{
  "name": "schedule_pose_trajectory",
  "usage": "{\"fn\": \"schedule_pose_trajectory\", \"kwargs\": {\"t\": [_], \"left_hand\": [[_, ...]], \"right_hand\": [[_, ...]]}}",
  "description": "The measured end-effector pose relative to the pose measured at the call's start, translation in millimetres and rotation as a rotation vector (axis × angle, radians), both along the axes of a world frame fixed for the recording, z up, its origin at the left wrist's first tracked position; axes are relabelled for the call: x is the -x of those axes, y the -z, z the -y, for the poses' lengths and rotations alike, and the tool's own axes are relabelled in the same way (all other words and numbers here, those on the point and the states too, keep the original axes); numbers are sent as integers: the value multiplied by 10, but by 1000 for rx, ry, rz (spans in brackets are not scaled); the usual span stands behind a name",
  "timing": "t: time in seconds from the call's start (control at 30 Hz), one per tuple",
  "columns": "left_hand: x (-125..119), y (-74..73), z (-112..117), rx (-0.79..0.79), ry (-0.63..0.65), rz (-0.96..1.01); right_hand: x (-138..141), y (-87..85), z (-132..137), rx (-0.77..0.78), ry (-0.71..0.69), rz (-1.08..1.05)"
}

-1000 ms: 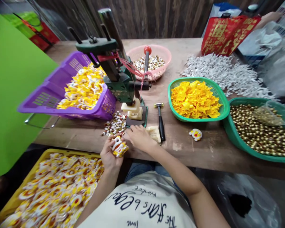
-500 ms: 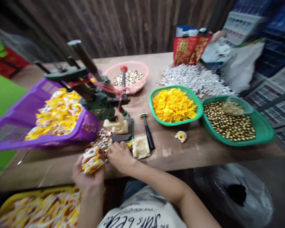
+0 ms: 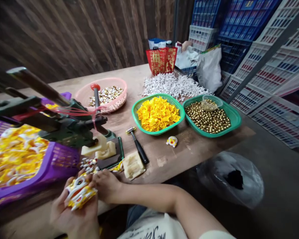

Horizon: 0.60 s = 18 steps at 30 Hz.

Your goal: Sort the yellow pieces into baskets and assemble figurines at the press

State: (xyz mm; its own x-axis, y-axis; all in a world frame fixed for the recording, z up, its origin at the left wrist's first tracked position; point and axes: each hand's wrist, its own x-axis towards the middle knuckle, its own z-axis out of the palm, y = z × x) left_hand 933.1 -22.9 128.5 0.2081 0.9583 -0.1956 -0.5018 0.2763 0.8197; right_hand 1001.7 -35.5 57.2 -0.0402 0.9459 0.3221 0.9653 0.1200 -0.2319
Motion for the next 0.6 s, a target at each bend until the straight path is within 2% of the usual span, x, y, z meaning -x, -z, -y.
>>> {"fn": "schedule_pose_trajectory", "kwargs": {"t": [0.17, 0.23, 0.3, 0.37, 0.43, 0.53, 0.6], "left_hand": [[11, -190, 85, -102, 44, -25], [-25, -230, 91, -89, 18, 4], [-127, -243, 110, -69, 30, 41], [-307, -230, 156, -50, 126, 72], [-554, -198, 223, -3, 262, 91], [-977, -139, 326, 137, 439, 100], [-1236, -115, 382, 218, 535, 100]], "right_hand": [[-48, -179, 45, 22, 41, -82], [-151, -222, 120, -18, 74, -114], [-349, -248, 283, -118, 122, -245], [-625, -267, 521, -287, 218, -551], [-929, -290, 795, -441, 369, -1005], [-1297, -352, 1181, -525, 513, -1625], [-1432, -411, 1382, -545, 516, -1847]]}}
